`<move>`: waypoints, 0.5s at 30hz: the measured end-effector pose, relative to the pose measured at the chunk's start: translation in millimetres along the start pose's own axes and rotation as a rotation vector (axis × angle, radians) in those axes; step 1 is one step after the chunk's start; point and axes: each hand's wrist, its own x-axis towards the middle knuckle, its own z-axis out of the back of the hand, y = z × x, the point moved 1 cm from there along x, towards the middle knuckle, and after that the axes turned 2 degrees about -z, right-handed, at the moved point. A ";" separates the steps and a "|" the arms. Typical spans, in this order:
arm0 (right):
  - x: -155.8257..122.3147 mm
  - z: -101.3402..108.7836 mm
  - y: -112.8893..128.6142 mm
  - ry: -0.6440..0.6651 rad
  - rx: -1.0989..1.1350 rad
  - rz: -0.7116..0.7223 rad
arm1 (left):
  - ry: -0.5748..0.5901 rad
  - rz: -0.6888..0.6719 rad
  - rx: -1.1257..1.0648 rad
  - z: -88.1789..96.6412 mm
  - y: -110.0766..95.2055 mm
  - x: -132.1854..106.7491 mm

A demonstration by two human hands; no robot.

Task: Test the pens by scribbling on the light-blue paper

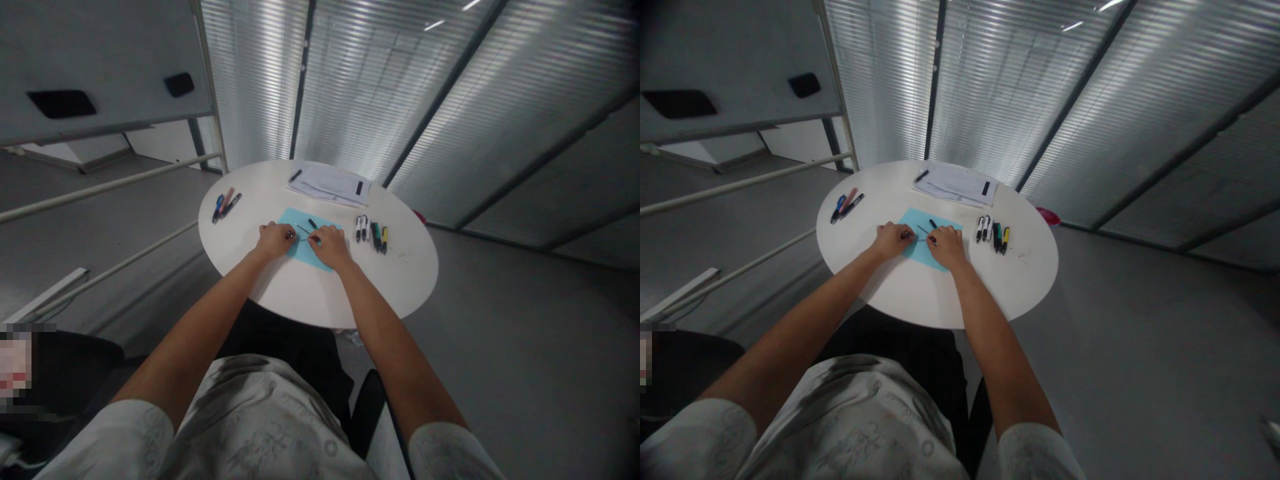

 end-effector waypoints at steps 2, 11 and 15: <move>-0.3 -0.3 -0.3 -0.003 0.003 0.002 | 0.009 0.011 0.007 -0.8 -0.1 -0.4; 5.8 -0.4 -11.7 -0.076 0.373 -0.089 | -0.058 0.031 -0.102 3.2 3.1 -0.1; 9.0 -5.5 -32.5 -0.179 0.898 -0.328 | -0.203 0.112 -0.292 6.5 9.5 4.2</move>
